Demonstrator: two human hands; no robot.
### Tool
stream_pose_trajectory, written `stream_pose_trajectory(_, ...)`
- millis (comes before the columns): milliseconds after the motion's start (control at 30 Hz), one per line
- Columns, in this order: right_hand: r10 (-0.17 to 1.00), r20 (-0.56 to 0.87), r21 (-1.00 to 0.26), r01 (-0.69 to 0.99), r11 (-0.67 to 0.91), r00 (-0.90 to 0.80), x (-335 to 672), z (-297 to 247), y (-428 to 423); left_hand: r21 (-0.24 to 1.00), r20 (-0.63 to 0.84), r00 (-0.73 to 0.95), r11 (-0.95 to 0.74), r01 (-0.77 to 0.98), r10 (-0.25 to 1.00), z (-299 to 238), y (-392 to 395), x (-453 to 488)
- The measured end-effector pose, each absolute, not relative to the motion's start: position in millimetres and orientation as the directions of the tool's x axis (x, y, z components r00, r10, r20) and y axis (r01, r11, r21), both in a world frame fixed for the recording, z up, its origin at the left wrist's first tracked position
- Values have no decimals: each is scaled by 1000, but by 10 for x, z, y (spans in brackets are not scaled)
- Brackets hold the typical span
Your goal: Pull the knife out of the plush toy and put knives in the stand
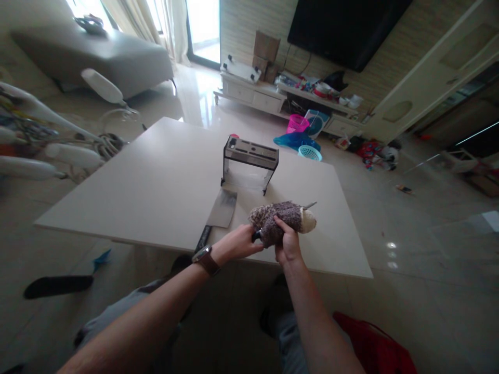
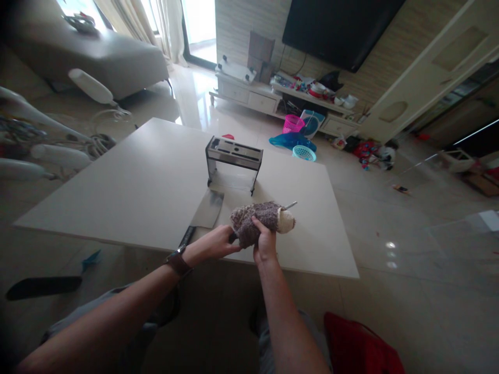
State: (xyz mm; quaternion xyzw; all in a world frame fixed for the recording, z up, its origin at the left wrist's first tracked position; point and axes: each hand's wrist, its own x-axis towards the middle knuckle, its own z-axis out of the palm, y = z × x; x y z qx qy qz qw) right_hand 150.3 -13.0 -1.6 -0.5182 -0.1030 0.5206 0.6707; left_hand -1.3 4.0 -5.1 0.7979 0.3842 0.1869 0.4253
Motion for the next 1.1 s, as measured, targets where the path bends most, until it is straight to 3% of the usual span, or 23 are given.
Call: stream_pose_trajectory(1100,797,-408,-808,-583,-88,445,1512,-35,-138,816,-58,626,-325,479,778,-26,9,-2)
